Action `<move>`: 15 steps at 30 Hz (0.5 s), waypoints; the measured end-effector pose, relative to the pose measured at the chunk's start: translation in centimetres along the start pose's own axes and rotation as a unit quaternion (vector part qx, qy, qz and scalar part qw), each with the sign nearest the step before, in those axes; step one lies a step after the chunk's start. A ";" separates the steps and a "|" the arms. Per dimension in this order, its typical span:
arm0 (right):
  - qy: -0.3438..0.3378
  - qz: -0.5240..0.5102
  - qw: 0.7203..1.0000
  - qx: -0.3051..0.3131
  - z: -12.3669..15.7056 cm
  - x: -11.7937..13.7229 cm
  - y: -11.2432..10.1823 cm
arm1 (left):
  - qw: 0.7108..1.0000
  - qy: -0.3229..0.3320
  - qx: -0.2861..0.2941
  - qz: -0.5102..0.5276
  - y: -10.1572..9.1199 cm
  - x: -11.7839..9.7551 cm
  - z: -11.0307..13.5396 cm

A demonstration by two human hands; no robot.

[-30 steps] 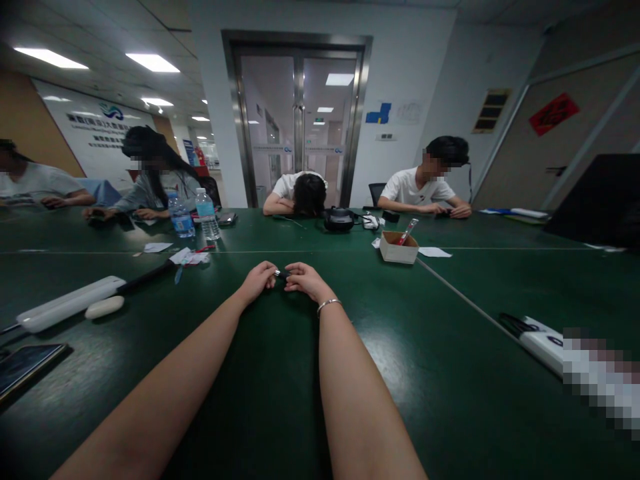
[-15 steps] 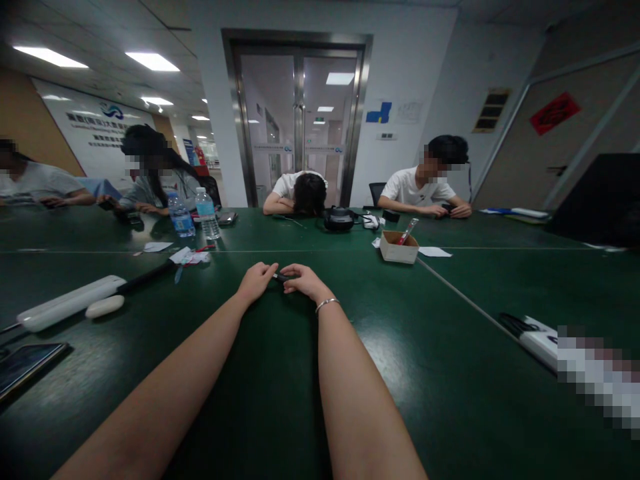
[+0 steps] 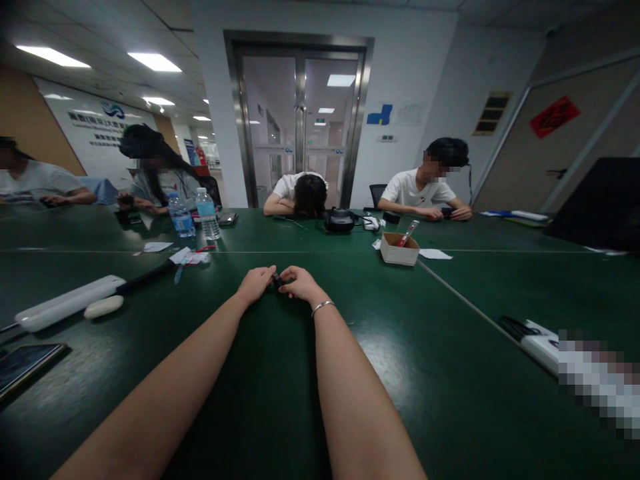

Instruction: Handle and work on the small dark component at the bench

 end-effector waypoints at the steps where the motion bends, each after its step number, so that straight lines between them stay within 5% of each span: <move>1: 0.000 0.007 1.000 -0.002 0.0 0.1 0.1 | 1.000 0.002 -0.002 -0.004 0.0 0.0 0.0; 8: -0.018 -0.088 0.996 -0.030 -0.1 0.5 1.3 | 0.999 0.046 0.017 -0.006 0.6 -1.2 0.0; 12: -0.007 -0.097 0.995 -0.021 0.0 0.1 0.7 | 0.983 -0.015 0.164 -0.088 0.3 -3.5 1.0; 15: 0.006 -0.094 0.996 0.002 1.7 -0.1 -1.1 | 0.933 0.000 0.276 -0.229 -2.8 -6.0 4.5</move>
Point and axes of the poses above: each hand's wrist, its own z-axis away from the middle knuckle, its own y-axis out of the palm, x = y × z, the point moved 6 cm from there along -z, towards the middle knuckle, and after that the axes turned 4 degrees about -y, right-handed, at the moved point
